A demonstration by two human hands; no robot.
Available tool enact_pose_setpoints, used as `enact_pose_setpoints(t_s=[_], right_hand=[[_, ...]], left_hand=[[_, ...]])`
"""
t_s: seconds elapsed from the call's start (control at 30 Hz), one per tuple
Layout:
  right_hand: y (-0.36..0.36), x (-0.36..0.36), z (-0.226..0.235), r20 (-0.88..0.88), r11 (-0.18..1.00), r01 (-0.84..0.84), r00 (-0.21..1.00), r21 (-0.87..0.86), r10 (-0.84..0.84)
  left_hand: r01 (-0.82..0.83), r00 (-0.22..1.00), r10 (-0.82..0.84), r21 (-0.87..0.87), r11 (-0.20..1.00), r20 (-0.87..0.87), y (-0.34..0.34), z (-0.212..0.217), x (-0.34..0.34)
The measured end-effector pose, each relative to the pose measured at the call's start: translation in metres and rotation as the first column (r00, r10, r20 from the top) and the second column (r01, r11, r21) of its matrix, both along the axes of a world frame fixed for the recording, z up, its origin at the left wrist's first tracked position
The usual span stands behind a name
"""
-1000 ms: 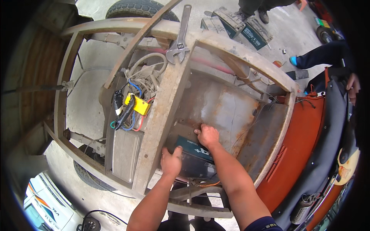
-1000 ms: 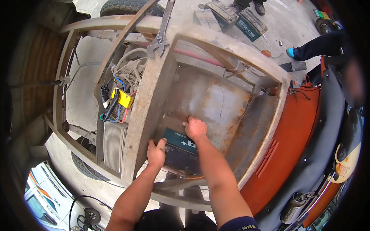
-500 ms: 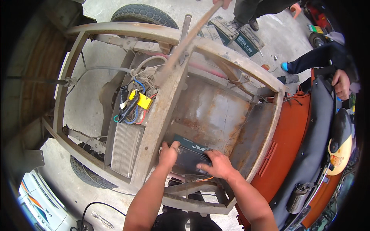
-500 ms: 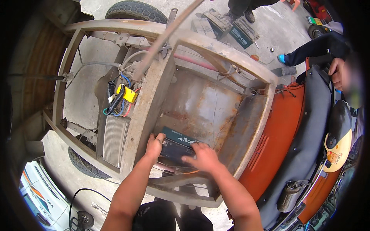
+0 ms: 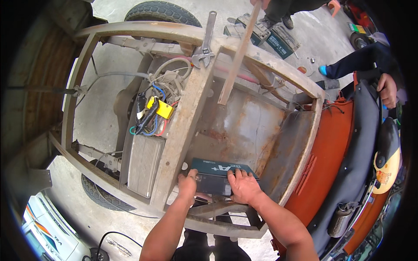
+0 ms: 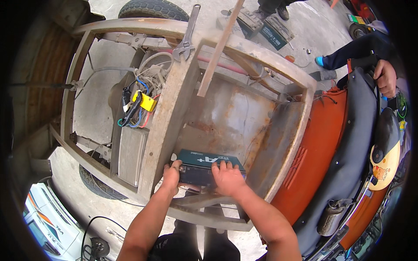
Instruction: The person places several rectangular batteries into a metal frame on a three-wheeled vehicle, aligns them, and connects wires between terminals. The person also wipes the battery tops with a cloth and uses a wrench to tighten connections.
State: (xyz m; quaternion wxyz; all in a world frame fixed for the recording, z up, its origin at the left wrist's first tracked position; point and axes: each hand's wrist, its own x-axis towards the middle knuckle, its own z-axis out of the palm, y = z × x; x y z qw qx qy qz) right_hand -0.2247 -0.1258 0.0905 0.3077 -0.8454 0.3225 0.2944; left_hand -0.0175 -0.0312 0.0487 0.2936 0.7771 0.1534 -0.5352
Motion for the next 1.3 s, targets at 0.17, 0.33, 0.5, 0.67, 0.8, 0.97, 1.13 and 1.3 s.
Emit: enact_pose_setpoints(t_s=[0.17,0.33,0.5,0.67,0.8,0.97,1.13,1.3], right_hand=[[0.012,-0.002,-0.008,0.017,0.998,0.066,0.998,-0.014,-0.065],[0.029,-0.006,-0.015,0.090,0.981,0.192,0.978,-0.034,-0.188],[0.031,-0.004,-0.017,0.107,0.984,0.162,0.982,-0.073,-0.154],[0.027,-0.003,-0.016,0.145,0.988,0.133,0.982,-0.080,-0.121],[0.028,0.001,-0.014,0.116,0.987,0.155,0.982,-0.042,-0.149],[0.027,-0.002,-0.008,0.151,0.986,0.158,0.977,-0.056,-0.148],[0.026,-0.002,-0.006,0.088,0.987,0.159,0.984,-0.016,-0.157],[0.032,-0.002,-0.002,0.065,0.979,0.198,0.979,-0.054,-0.194]], left_hand=[[0.214,0.968,-0.208,-0.031,0.976,0.139,0.001,-0.021,0.004],[0.316,0.935,-0.310,-0.006,0.949,0.173,-0.009,-0.020,0.006],[0.328,0.915,-0.339,0.084,0.941,0.218,-0.018,0.000,0.004],[0.267,0.887,-0.294,0.125,0.956,0.357,-0.018,0.014,-0.008],[-0.110,0.970,0.115,-0.036,0.993,0.215,-0.010,0.035,-0.024],[-0.236,0.968,0.241,-0.069,0.969,0.065,-0.014,0.041,-0.033],[-0.096,0.995,0.096,-0.085,0.992,0.005,-0.006,0.029,-0.010],[0.094,0.995,-0.091,-0.104,0.990,0.035,0.007,0.014,0.001]])
